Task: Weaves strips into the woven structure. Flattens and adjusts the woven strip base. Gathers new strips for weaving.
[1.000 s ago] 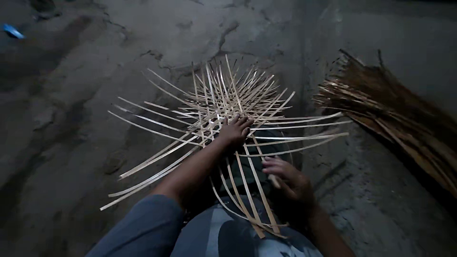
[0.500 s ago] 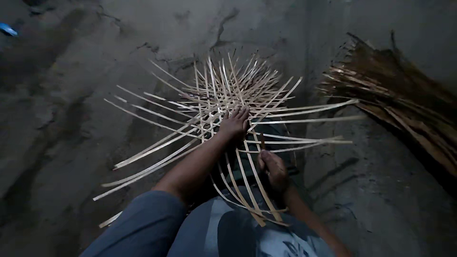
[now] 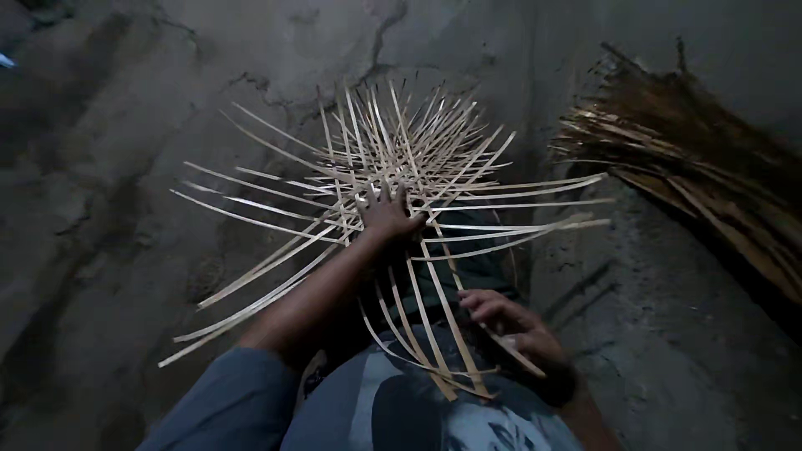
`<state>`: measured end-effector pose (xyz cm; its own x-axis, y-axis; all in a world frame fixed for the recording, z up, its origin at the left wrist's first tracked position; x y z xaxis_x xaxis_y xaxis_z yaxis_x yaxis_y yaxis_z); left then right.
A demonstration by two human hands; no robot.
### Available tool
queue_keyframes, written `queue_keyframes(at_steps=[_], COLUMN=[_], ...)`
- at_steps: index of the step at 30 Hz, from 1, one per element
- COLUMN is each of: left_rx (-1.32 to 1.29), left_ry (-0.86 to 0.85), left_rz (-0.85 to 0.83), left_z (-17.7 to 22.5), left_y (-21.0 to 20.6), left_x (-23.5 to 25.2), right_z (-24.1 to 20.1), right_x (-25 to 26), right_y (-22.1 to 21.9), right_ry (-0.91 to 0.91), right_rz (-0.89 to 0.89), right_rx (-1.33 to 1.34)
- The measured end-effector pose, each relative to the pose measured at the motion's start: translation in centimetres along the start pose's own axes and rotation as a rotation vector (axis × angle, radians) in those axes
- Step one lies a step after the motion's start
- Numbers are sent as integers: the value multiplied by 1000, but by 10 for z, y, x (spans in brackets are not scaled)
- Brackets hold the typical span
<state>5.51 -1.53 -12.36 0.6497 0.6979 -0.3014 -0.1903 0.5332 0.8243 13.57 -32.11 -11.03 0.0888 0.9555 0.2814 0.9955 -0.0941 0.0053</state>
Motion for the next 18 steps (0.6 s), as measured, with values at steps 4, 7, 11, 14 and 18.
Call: queue_keyframes(at_steps=[4, 7, 11, 14, 18], left_rx=[-114, -239, -209, -80, 144], left_ry=[140, 131, -99, -360, -555], left_rz=[-6, 32, 190, 323, 400], left_z=[0, -4, -13, -12, -8], left_y=[12, 16, 54, 111, 169], left_x=[-5, 14, 47, 64, 75], right_z=[-1, 1, 3, 5, 4], right_x=[-14, -9, -11, -12, 3], right_y=[20, 22, 15, 9, 0], right_ry=[-202, -294, -322, -337, -262], right_rz=[366, 461, 405, 379, 245], right_rx=[237, 234, 210, 128, -61])
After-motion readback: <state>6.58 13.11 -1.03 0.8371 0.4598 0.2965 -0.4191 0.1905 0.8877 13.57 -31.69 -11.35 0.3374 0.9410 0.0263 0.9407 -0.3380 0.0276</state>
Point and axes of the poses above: each hand's wrist, its own x-axis towards the middle knuckle, its own y-axis out of the back of the hand, z = x × y, the point moved 1 cm from there along x, towards the middle knuckle, and after that the axes turned 12 degrees about -x, right-handed, at the moved point
